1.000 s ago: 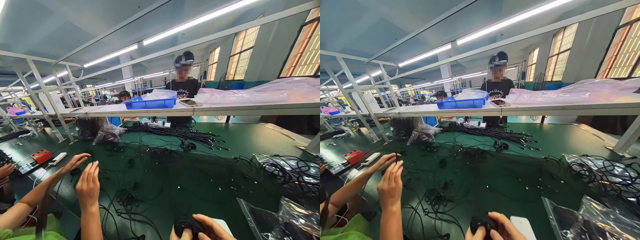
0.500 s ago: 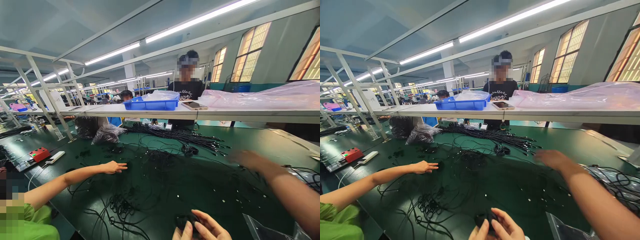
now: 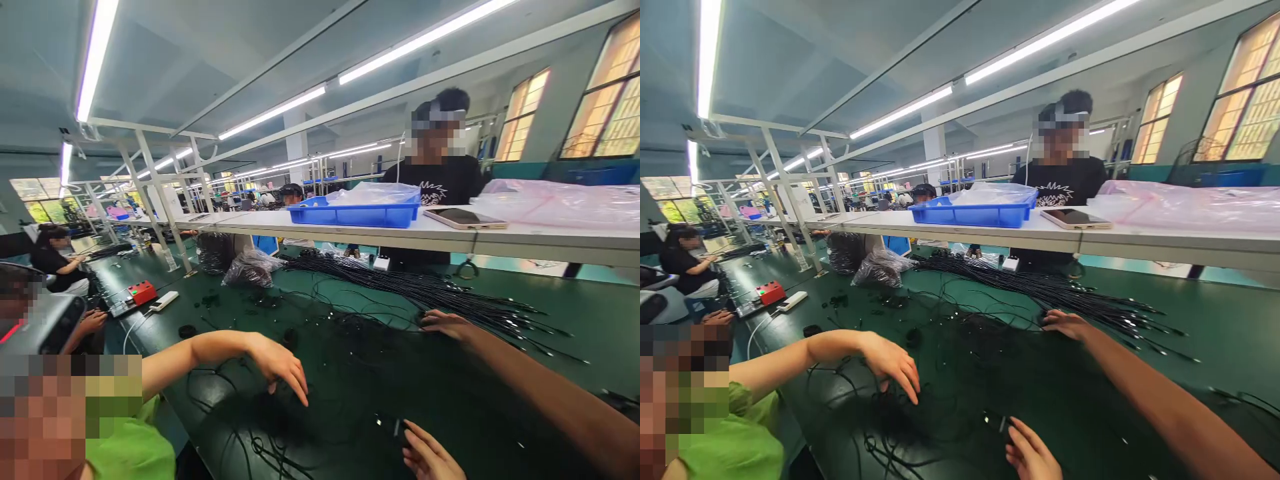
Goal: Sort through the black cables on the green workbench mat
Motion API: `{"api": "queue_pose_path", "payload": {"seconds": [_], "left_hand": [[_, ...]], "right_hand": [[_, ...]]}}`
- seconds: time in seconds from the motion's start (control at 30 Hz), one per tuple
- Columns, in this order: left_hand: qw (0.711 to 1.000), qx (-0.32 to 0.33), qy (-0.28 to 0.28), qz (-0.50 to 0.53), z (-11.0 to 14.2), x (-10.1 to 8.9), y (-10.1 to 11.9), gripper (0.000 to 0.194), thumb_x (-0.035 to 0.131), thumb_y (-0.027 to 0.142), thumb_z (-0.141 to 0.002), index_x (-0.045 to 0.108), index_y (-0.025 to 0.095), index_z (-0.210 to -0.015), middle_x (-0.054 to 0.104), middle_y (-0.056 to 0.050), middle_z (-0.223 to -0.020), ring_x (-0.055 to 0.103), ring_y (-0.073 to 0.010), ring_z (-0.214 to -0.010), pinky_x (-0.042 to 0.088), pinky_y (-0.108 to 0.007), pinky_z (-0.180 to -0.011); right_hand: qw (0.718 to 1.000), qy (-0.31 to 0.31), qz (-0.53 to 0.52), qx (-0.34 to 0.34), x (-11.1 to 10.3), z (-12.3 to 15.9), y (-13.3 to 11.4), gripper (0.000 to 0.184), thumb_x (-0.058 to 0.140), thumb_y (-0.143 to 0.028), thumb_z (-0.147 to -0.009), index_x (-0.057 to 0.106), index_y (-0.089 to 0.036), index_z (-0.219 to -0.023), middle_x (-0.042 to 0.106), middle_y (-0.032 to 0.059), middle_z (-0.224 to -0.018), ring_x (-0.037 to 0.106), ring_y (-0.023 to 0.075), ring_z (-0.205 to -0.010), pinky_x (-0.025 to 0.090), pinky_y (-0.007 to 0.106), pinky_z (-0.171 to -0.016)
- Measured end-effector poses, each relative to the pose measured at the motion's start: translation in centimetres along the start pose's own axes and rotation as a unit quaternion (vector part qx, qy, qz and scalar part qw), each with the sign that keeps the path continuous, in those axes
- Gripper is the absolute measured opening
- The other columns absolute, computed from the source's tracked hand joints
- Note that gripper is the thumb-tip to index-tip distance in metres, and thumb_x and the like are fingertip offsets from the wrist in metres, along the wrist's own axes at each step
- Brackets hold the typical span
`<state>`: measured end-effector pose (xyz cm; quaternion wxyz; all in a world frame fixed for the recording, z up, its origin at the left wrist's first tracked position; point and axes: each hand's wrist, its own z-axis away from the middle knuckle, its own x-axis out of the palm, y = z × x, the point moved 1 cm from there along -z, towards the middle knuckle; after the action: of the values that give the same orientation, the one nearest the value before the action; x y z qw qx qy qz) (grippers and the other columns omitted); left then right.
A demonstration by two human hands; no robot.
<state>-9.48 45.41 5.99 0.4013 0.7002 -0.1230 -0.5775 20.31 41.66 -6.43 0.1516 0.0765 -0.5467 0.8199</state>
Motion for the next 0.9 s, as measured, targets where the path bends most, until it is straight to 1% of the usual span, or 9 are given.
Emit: {"api": "queue_pose_path", "payload": {"seconds": [0.07, 0.17, 0.27, 0.33, 0.53, 0.6, 0.7, 0.8, 0.9], "left_hand": [[0.999, 0.031, -0.028, -0.03, -3.0, -2.1, -0.1, 0.029, 0.065, 0.044, -0.047, 0.062, 0.047, -0.076, 0.065, 0.006, -0.081, 0.063, -0.0174, -0.079, 0.053, -0.037, -0.071], [0.996, -0.008, 0.063, -0.061, -6.5, -3.3, -1.3, 0.036, 0.062, 0.05, -0.054, 0.058, 0.048, -0.09, 0.062, 0.01, -0.092, 0.059, -0.018, -0.093, 0.05, -0.038, -0.073], [0.991, -0.019, 0.02, -0.127, -8.2, 0.0, -2.7, 0.081, 0.065, 0.052, -0.054, 0.036, 0.028, -0.126, 0.053, -0.001, -0.117, 0.053, -0.0227, -0.105, 0.044, -0.036, -0.078], [0.983, -0.018, 0.002, -0.183, -8.8, 3.3, -3.2, 0.085, 0.062, 0.05, -0.061, 0.03, 0.011, -0.13, 0.047, -0.013, -0.122, 0.049, -0.0267, -0.108, 0.039, -0.037, -0.087], [0.971, -0.039, 0.067, -0.225, -11.4, 10.1, -2.6, 0.083, 0.063, 0.062, -0.052, 0.045, 0.014, -0.117, 0.053, -0.013, -0.106, 0.05, -0.0275, -0.098, 0.042, -0.037, -0.083], [0.97, -0.067, 0.105, -0.209, -12.3, 11.4, -2.0, 0.087, 0.063, 0.063, -0.052, 0.04, 0.015, -0.12, 0.052, -0.013, -0.108, 0.05, -0.0268, -0.097, 0.042, -0.037, -0.082], [0.956, -0.025, 0.134, -0.261, -13.5, 13.4, -1.2, 0.085, 0.064, 0.052, -0.06, 0.028, 0.014, -0.127, 0.039, -0.016, -0.128, 0.04, -0.029, -0.112, 0.035, -0.039, -0.089], [0.945, 0.009, 0.034, -0.324, -14.7, 14.2, -0.7, 0.07, 0.058, 0.041, -0.069, 0.031, 0.008, -0.125, 0.05, -0.016, -0.117, 0.045, -0.0276, -0.106, 0.034, -0.04, -0.085], [0.956, 0.013, -0.025, -0.294, -14.6, 12.3, 0.4, 0.058, 0.056, 0.036, -0.073, 0.04, 0.008, -0.12, 0.062, -0.011, -0.093, 0.052, -0.0231, -0.094, 0.03, -0.041, -0.089]], "right_hand": [[1.0, -0.021, 0.016, -0.003, 2.2, -0.6, 0.2, 0.039, 0.074, -0.031, -0.041, 0.06, -0.017, -0.075, 0.059, -0.0037, -0.055, 0.055, 0.0118, -0.05, 0.047, 0.022, -0.047], [0.998, -0.028, 0.048, -0.001, 4.3, -1.6, 0.3, 0.036, 0.073, -0.028, -0.043, 0.062, -0.016, -0.075, 0.057, -0.0051, -0.05, 0.051, 0.0092, -0.044, 0.043, 0.02, -0.041], [0.997, -0.021, 0.077, -0.002, 4.1, -2.1, 0.4, 0.032, 0.072, -0.025, -0.043, 0.063, -0.015, -0.072, 0.057, -0.0051, -0.045, 0.049, 0.0088, -0.04, 0.039, 0.019, -0.037], [0.996, -0.008, 0.084, -0.003, 3.0, -2.0, 0.4, 0.031, 0.072, -0.024, -0.043, 0.064, -0.015, -0.071, 0.057, -0.005, -0.045, 0.049, 0.0086, -0.04, 0.038, 0.019, -0.036], [0.997, 0.057, 0.047, 0.014, -1.8, 0.0, 1.2, 0.028, 0.071, -0.023, -0.041, 0.062, -0.016, -0.066, 0.059, -0.004, -0.045, 0.051, 0.0097, -0.041, 0.043, 0.021, -0.041], [0.997, 0.063, 0.028, 0.023, -2.7, 0.6, 1.6, 0.029, 0.072, -0.023, -0.039, 0.062, -0.016, -0.065, 0.058, -0.0037, -0.044, 0.051, 0.0101, -0.041, 0.044, 0.021, -0.042], [0.998, 0.052, 0.005, 0.031, -3.1, 1.2, 2.2, 0.032, 0.073, -0.023, -0.037, 0.062, -0.015, -0.066, 0.06, -0.0027, -0.046, 0.052, 0.0101, -0.041, 0.044, 0.021, -0.042], [0.999, 0.05, -0.01, 0.02, -2.8, 1.7, 2.3, 0.036, 0.075, -0.022, -0.033, 0.06, -0.016, -0.065, 0.061, -0.0041, -0.05, 0.052, 0.0098, -0.042, 0.043, 0.021, -0.041], [0.999, 0.036, -0.018, 0.001, -1.9, 2.6, 1.7, 0.04, 0.076, -0.026, -0.034, 0.06, -0.017, -0.069, 0.061, -0.0051, -0.052, 0.052, 0.0097, -0.044, 0.043, 0.021, -0.042]]}}
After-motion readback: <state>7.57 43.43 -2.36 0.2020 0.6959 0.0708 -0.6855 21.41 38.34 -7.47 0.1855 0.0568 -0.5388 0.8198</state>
